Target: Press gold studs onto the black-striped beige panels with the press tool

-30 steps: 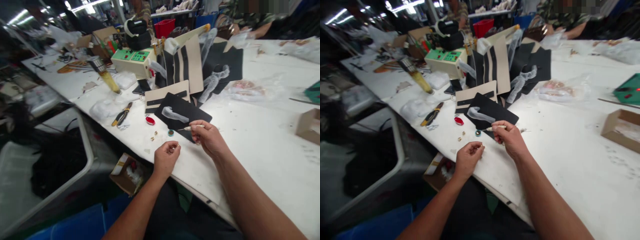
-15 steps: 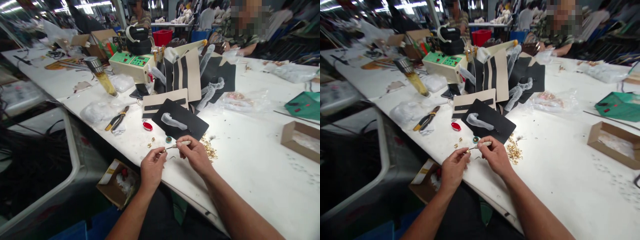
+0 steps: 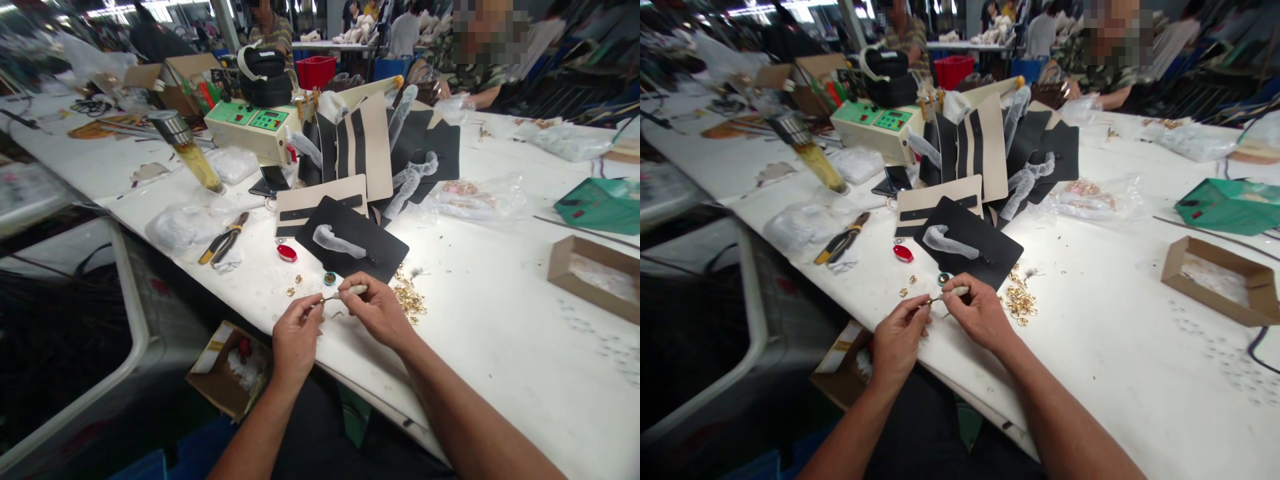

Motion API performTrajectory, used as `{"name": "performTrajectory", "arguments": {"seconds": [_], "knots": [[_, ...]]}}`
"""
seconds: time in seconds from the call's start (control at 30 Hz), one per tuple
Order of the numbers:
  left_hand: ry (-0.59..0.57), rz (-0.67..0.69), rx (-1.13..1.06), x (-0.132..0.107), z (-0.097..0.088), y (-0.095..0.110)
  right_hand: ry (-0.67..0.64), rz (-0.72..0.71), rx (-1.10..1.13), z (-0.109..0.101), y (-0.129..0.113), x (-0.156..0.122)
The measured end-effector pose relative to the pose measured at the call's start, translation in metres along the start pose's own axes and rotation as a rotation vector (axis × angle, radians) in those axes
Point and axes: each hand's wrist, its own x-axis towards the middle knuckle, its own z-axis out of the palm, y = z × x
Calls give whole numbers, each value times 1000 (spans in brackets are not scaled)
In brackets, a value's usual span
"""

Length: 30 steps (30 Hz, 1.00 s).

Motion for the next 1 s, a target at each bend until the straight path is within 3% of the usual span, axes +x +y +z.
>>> {"name": "performTrajectory", "arguments": {"seconds": [0.1,0.2,0.3,0.5,0.73,0.87,1.0], "knots": [[-8,47,15,0,0,0,-4,-25,-58,-7,-1,1],[15,102,79,0,-1,-3,96,8,-51,-11,1,5],[35,269,230,1,-5,-9,153,-50,-132,-11,10,10],[38,572,500,7,-17,-20,78,-208,-424,-2,32,18],[21,670,598,11,-18,-19,83,-205,-414,-3,34,20],[36,720,628,-3,-16,-14,75,-180,-406,-3,34,20],[-43,794,628,-18,-4,-8,105,-155,-297,-9,27,21]]}}
